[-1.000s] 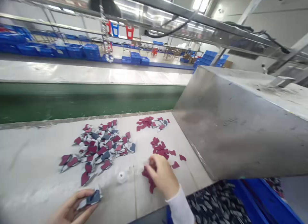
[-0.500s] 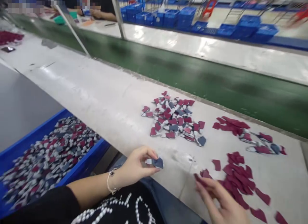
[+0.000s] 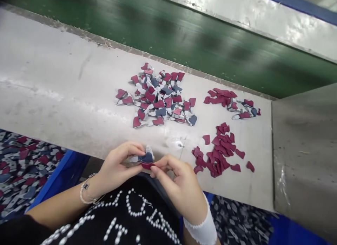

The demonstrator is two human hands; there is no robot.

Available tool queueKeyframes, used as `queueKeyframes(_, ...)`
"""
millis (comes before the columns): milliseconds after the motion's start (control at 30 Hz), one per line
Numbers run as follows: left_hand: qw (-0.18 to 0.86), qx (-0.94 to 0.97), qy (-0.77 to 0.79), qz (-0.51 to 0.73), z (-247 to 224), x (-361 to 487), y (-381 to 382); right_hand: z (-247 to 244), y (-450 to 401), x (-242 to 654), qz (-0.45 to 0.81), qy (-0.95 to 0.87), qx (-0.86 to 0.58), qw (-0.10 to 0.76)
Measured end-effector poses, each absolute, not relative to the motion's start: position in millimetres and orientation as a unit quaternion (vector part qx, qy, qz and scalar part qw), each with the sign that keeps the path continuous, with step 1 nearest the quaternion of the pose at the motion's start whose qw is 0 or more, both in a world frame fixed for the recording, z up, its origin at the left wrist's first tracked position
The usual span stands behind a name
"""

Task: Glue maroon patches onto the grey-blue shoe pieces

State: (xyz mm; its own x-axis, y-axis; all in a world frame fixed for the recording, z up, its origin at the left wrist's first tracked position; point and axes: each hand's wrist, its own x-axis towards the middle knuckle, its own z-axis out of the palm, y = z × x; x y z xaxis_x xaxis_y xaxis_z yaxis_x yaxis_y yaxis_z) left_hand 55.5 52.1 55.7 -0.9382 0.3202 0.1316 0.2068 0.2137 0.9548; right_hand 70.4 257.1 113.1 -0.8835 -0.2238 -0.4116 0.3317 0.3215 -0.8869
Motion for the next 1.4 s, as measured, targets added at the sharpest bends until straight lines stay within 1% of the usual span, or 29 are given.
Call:
queueKeyframes(167,0.031,0.211,0.784,0.583,58.4,54.3,52.5,106.0,256.0,66.4,-0.608,0.742,0.088,0.267)
queueKeyframes(300,0.020,0.224,0.781,0.583,60.8,52.1,54.4,104.6,257.0,65.2,-0.614,0.733,0.102,0.275)
queueKeyframes(433,0.009,0.244,0.780,0.576,63.4,49.6,54.9,105.7,258.1,62.8,-0.604,0.741,0.093,0.278)
queueKeyframes(533,0.009,0.248,0.775,0.581,65.9,48.4,54.1,107.3,259.8,62.2,-0.589,0.759,0.082,0.265)
queueKeyframes(700,0.027,0.253,0.776,0.577,70.0,48.5,53.1,110.1,257.2,64.4,-0.588,0.765,0.037,0.260)
queueKeyframes(800,0.018,0.253,0.785,0.565,72.0,49.1,53.2,110.3,253.2,64.3,-0.580,0.770,0.013,0.266)
queueKeyframes(1067,0.022,0.259,0.778,0.572,72.9,49.9,53.7,110.5,252.9,62.9,-0.606,0.745,0.002,0.278)
queueKeyframes(1200,0.017,0.260,0.781,0.568,72.1,51.3,54.1,112.4,250.9,65.7,-0.601,0.758,0.000,0.254)
queueKeyframes(1400,0.043,0.236,0.752,0.614,70.7,51.8,52.1,118.9,251.2,68.6,-0.583,0.778,-0.014,0.234)
